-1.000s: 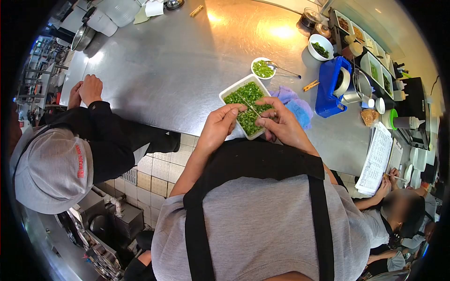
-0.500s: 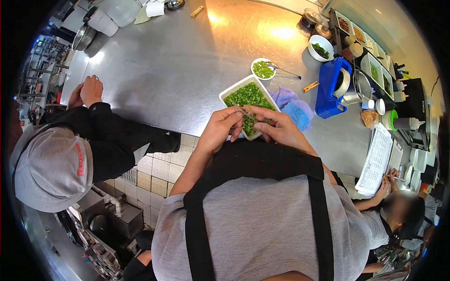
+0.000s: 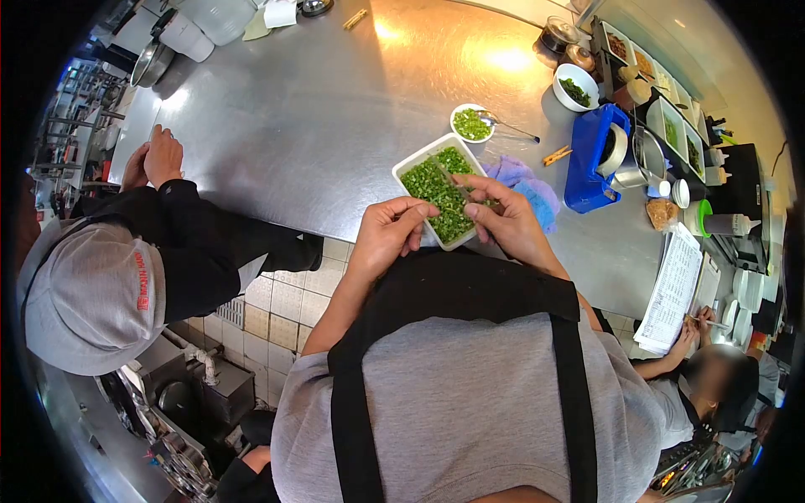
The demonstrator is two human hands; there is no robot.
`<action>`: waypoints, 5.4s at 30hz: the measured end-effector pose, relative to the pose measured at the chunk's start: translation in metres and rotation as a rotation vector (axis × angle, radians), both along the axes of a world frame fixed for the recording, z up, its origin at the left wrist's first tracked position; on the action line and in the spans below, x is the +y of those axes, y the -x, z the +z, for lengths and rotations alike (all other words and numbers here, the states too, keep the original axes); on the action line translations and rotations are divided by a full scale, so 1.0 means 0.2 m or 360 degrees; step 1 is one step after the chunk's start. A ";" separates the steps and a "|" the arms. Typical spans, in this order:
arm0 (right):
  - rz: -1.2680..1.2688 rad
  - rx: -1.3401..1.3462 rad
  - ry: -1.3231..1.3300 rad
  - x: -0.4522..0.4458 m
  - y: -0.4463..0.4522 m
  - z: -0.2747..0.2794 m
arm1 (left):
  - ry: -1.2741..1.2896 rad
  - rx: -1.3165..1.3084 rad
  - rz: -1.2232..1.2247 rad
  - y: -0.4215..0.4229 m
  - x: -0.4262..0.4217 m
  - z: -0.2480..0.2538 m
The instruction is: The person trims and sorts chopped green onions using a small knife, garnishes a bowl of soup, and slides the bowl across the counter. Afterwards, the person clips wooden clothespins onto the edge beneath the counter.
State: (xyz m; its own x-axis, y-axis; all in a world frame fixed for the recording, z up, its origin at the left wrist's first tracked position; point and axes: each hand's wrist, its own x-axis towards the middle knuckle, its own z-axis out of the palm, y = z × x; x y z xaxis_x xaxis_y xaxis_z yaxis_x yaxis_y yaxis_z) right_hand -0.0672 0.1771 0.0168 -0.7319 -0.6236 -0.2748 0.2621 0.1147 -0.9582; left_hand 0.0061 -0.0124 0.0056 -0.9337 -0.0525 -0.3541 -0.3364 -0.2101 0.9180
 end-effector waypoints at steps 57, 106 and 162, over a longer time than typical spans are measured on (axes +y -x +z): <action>0.0056 -0.0017 -0.0067 -0.01 -0.04 0.00 | 0.0032 0.0010 -0.0055 0.02 0.02 -0.01; 0.0097 0.0017 -0.0137 0.01 -0.04 -0.01 | 0.0079 0.0003 0.0011 0.02 0.02 -0.01; 0.0080 -0.0078 0.0012 0.01 -0.02 0.05 | 0.0261 0.0115 0.0366 0.00 -0.12 -0.06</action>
